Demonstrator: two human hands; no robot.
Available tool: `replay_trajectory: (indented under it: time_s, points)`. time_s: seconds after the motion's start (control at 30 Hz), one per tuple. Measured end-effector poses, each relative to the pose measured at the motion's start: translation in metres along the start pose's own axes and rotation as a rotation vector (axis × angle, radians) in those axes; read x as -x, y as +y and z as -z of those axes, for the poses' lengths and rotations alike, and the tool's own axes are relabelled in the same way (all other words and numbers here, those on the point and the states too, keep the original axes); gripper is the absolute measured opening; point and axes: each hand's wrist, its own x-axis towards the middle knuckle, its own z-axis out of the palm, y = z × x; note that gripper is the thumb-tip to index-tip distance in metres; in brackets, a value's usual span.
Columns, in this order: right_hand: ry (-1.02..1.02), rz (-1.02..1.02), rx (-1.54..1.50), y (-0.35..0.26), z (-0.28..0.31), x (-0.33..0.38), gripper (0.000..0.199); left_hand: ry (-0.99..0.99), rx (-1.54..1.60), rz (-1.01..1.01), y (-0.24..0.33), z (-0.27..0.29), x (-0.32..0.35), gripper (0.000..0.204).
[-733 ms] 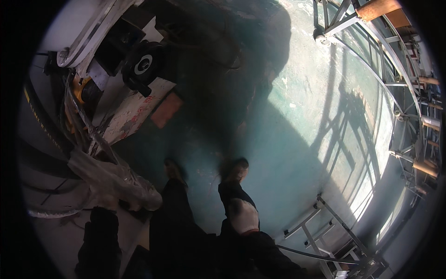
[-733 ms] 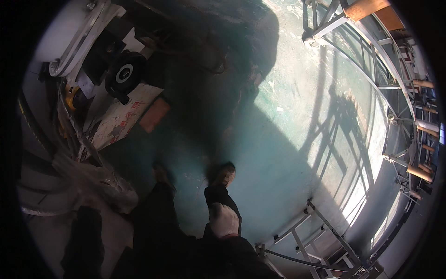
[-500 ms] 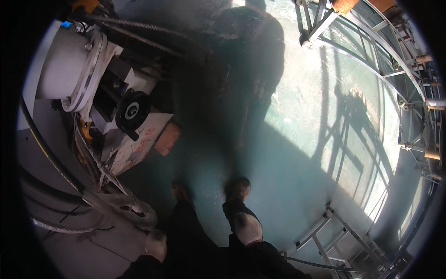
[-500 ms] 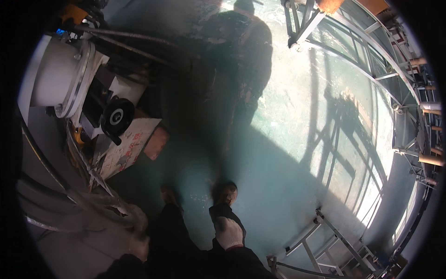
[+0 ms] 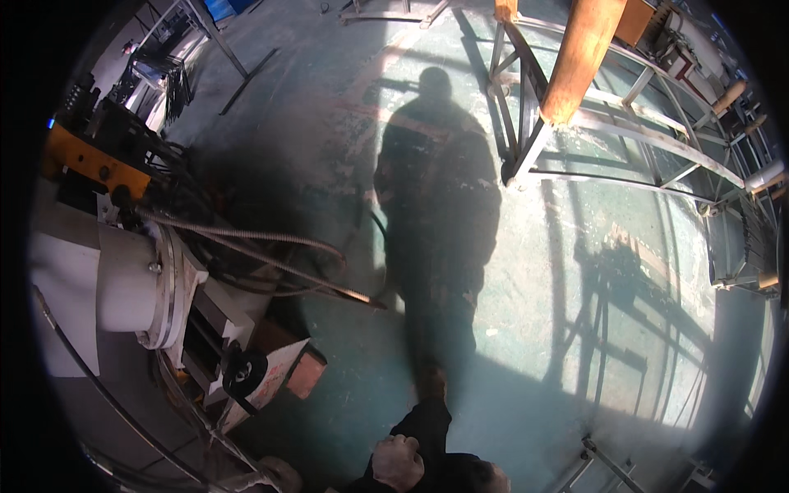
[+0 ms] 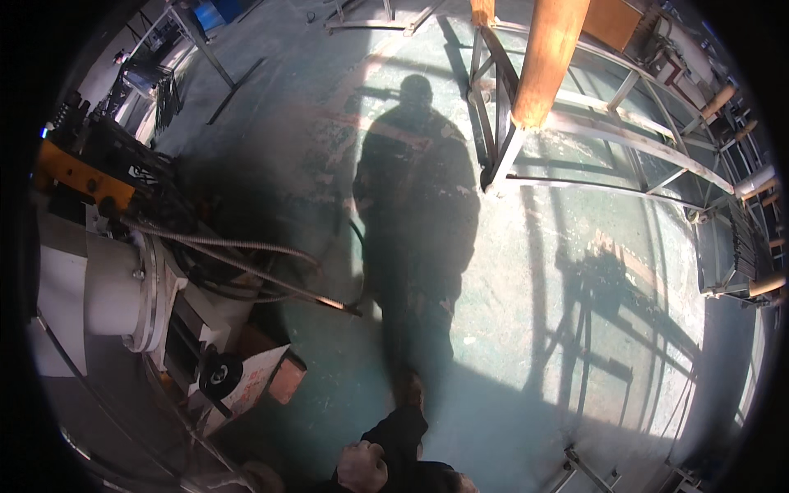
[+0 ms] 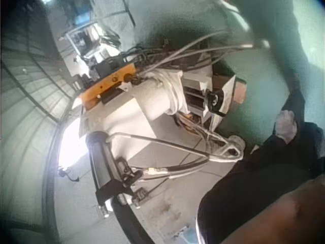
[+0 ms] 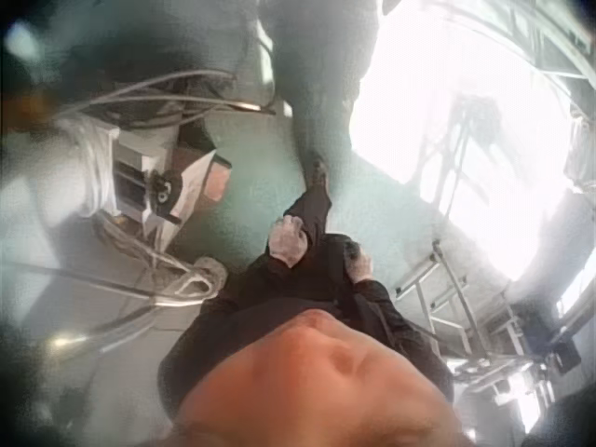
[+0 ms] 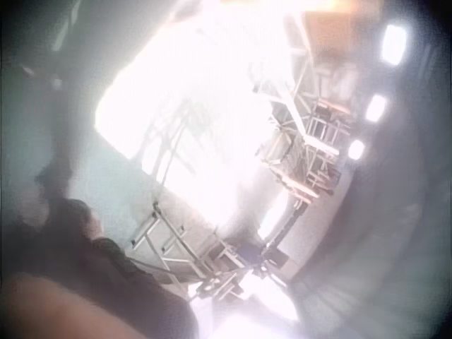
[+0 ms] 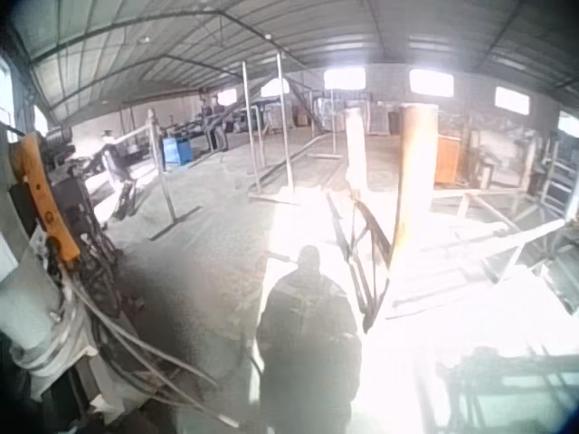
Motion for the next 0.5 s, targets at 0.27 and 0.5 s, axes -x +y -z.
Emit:
replay_trajectory:
  time_s: [0.27,0.5]
  points:
    - [0.167,-0.175,-0.203,-0.143,0.233,-0.098,0.036,-0.125,0.221,0.134,0.037,0.05,-0.091,0.026]
    - [0.16,0.198,-0.059,-0.239,0.377,-0.179,0.037,-0.032,0.204,0.223,0.126,0.163,-0.181,0.026]
